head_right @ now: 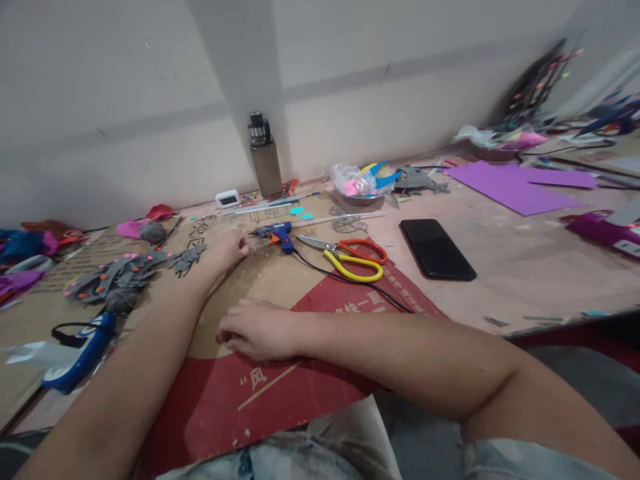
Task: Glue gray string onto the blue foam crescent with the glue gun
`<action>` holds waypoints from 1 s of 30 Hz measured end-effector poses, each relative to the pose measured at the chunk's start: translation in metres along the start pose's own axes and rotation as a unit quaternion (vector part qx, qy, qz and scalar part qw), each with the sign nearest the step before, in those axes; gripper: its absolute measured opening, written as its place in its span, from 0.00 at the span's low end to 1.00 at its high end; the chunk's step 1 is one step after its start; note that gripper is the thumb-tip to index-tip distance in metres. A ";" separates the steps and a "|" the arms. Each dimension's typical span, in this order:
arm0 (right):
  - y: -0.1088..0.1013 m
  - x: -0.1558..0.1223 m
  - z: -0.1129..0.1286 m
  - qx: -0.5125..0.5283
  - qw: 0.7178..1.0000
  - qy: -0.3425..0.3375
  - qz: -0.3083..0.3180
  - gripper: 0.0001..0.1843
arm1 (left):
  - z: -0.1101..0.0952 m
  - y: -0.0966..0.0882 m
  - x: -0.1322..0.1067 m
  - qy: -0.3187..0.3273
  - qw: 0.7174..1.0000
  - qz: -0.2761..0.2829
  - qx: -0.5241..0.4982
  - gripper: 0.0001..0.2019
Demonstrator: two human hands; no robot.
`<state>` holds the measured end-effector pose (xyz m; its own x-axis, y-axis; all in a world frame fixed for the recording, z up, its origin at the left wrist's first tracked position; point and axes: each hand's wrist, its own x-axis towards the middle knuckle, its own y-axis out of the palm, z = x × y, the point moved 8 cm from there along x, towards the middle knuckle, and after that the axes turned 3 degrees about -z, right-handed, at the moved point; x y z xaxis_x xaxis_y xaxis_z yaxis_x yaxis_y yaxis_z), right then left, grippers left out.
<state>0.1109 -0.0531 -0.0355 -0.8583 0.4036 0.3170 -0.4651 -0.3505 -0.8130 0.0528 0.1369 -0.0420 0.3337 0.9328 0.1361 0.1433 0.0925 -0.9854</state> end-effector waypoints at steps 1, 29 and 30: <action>0.000 0.000 0.000 0.002 1.000 0.000 0.000 0.11 | 0.005 -0.002 0.001 -0.017 1.000 -0.009 -0.003 0.10; 0.000 0.008 -0.001 -0.033 0.997 -0.030 0.064 0.16 | 0.019 -0.002 0.021 -0.031 0.998 0.047 -0.021 0.05; 0.000 0.008 -0.002 -0.033 0.997 -0.033 0.064 0.16 | 0.019 -0.003 0.023 -0.030 0.998 0.038 -0.035 0.05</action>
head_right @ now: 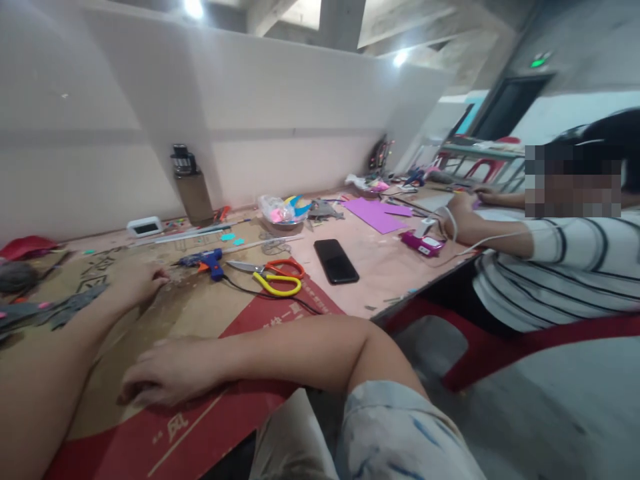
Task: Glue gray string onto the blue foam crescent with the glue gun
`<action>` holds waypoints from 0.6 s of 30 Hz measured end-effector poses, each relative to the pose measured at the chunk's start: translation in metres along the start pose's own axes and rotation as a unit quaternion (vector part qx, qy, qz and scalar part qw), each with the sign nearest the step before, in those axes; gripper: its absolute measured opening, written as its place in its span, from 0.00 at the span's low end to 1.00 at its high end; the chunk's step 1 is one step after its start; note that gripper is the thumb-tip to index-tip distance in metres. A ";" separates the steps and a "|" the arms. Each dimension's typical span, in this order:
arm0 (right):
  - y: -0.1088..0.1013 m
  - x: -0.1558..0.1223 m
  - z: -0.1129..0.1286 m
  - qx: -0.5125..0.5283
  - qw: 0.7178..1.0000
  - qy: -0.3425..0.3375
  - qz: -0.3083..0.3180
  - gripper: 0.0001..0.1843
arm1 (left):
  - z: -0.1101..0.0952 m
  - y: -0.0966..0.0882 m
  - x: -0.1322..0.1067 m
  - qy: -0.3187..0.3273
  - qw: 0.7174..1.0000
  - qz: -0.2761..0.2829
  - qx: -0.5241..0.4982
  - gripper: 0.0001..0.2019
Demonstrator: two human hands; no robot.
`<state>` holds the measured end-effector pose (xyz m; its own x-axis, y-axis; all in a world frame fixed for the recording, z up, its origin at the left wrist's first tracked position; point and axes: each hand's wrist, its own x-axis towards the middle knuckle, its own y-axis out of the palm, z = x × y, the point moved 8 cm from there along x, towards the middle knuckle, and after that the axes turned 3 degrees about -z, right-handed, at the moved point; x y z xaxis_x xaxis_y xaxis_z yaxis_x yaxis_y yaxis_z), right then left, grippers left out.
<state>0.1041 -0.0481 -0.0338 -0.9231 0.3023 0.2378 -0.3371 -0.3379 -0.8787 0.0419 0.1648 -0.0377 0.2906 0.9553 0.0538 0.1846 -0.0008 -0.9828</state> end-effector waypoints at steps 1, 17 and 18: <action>0.000 0.000 -0.001 0.002 1.000 -0.001 -0.002 0.15 | 0.001 0.000 0.001 0.000 1.000 -0.003 -0.005 0.05; 0.002 -0.004 0.005 0.048 0.997 0.028 -0.049 0.10 | 0.016 -0.013 -0.037 -0.042 0.987 -0.119 -0.103 0.08; 0.002 -0.005 0.005 0.046 0.997 0.033 -0.049 0.10 | 0.013 -0.013 -0.037 -0.031 0.987 -0.115 -0.104 0.09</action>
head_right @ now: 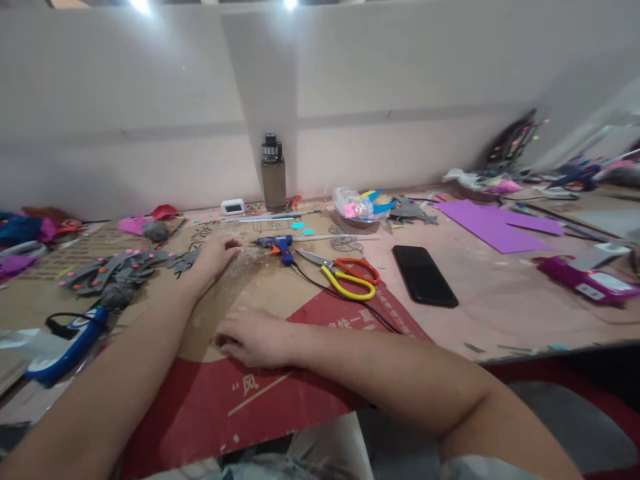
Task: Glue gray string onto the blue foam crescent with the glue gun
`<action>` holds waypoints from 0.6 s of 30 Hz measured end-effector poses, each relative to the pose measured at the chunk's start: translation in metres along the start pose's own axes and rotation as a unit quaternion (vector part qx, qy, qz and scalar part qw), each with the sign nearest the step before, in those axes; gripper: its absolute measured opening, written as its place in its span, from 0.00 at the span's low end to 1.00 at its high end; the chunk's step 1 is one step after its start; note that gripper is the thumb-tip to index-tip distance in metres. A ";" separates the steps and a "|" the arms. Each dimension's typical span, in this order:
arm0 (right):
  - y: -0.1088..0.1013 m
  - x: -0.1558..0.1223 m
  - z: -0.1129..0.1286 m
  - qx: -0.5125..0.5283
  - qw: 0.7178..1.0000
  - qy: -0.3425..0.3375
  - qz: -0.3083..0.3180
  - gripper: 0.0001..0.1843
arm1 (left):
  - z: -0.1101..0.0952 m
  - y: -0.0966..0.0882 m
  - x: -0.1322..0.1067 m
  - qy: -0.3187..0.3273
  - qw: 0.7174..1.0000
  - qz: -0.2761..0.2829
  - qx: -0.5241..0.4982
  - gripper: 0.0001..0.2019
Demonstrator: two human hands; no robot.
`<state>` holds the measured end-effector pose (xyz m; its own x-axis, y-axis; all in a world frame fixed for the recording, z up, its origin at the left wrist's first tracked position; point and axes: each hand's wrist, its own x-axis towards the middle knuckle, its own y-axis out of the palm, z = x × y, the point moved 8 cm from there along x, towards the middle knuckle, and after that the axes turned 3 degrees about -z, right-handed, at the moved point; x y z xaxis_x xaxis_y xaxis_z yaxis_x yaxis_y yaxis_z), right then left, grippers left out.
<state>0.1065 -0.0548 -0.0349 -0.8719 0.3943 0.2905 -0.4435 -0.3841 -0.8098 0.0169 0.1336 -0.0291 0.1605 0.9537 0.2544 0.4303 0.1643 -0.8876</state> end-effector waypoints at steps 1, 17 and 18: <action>0.000 0.000 0.000 -0.003 1.000 0.004 0.000 0.10 | -0.004 0.002 0.000 0.011 1.000 0.009 0.002 0.09; 0.000 -0.001 -0.001 -0.007 1.000 0.010 0.004 0.12 | -0.028 0.026 -0.003 0.015 0.993 0.043 0.108 0.11; 0.000 -0.001 -0.001 -0.010 1.000 0.009 0.004 0.12 | -0.026 0.026 -0.003 0.003 0.995 0.044 0.088 0.10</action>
<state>0.1075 -0.0545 -0.0356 -0.8717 0.4054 0.2753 -0.4323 -0.3714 -0.8217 0.0508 0.1283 -0.0426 0.1967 0.9648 0.1745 0.2527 0.1220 -0.9598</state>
